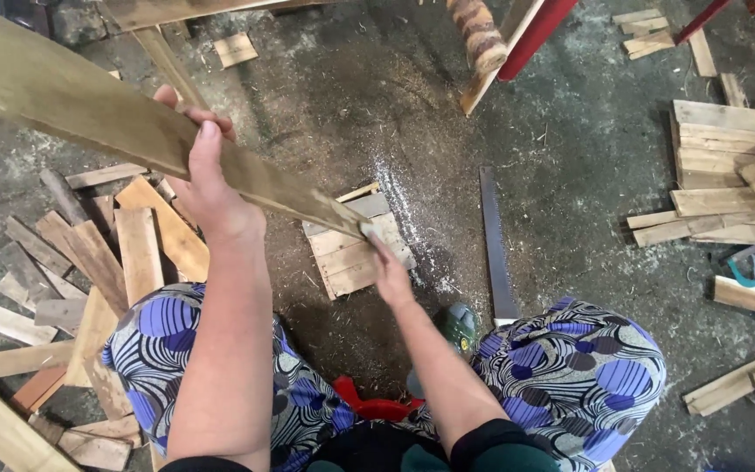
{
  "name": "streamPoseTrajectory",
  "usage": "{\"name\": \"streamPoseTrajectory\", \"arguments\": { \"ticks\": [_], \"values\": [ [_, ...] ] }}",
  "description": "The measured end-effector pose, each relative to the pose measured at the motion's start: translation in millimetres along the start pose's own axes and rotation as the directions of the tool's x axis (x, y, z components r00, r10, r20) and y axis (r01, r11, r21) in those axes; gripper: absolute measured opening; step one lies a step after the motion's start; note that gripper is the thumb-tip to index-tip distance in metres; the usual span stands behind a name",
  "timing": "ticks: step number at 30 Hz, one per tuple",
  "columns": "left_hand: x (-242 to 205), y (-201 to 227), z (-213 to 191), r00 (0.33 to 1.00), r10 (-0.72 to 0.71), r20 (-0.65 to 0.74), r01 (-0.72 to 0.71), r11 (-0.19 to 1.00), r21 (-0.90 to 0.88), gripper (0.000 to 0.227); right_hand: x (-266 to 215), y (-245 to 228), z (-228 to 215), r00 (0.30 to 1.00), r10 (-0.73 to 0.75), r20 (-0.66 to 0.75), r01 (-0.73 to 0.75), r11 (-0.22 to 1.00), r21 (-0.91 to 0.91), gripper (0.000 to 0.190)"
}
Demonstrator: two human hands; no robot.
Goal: A person is manually sanding a long wooden plank with sandpaper while sitting on the floor of a workshop.
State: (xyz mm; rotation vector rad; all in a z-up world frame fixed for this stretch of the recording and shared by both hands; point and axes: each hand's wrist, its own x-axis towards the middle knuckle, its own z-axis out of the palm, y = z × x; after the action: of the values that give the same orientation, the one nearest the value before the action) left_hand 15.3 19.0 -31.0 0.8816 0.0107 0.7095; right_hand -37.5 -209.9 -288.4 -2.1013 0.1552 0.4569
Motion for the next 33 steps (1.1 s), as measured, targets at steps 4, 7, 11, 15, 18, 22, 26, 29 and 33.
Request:
{"name": "streamPoseTrajectory", "arguments": {
  "ticks": [4,7,11,15,18,22,26,29,33],
  "values": [
    [4,-1,1,1.000,-0.018,0.016,0.018,1.000,-0.005,0.047,35,90,23,0.994,-0.017,-0.108,0.025,0.996,0.080,0.042],
    [4,-2,3,0.999,-0.037,-0.019,0.038,0.999,0.007,0.047,23,19,16,0.992,0.020,-0.121,-0.010,0.997,0.079,0.045],
    [-3,0,12,0.987,-0.016,0.158,0.036,0.991,-0.127,0.051,-11,-116,-4,0.878,-0.468,-0.103,0.478,0.870,0.117,0.047],
    [-9,6,24,0.868,-0.001,0.496,0.128,0.966,-0.223,0.057,-54,-169,-8,0.527,-0.808,-0.263,0.849,0.484,0.212,0.047],
    [-13,2,21,0.816,-0.058,0.575,0.129,0.988,-0.083,0.066,-26,-136,9,0.411,-0.831,-0.376,0.886,0.461,-0.052,0.047],
    [-4,-2,10,0.796,-0.045,0.603,0.134,0.986,-0.104,0.066,3,-68,10,0.474,-0.792,-0.385,0.800,0.570,-0.187,0.048],
    [-2,-5,9,0.774,-0.062,0.630,0.160,0.982,-0.099,0.069,26,24,11,0.897,-0.356,-0.263,0.389,0.917,0.086,0.046],
    [-10,-6,19,0.739,-0.074,0.670,0.187,0.977,-0.098,0.075,34,34,21,0.980,0.022,-0.199,0.030,0.966,0.258,0.049],
    [-9,-11,20,0.713,-0.042,0.700,0.165,0.980,-0.109,0.078,-23,-119,-14,0.876,-0.275,-0.396,0.407,0.863,0.301,0.046]
  ]
}}
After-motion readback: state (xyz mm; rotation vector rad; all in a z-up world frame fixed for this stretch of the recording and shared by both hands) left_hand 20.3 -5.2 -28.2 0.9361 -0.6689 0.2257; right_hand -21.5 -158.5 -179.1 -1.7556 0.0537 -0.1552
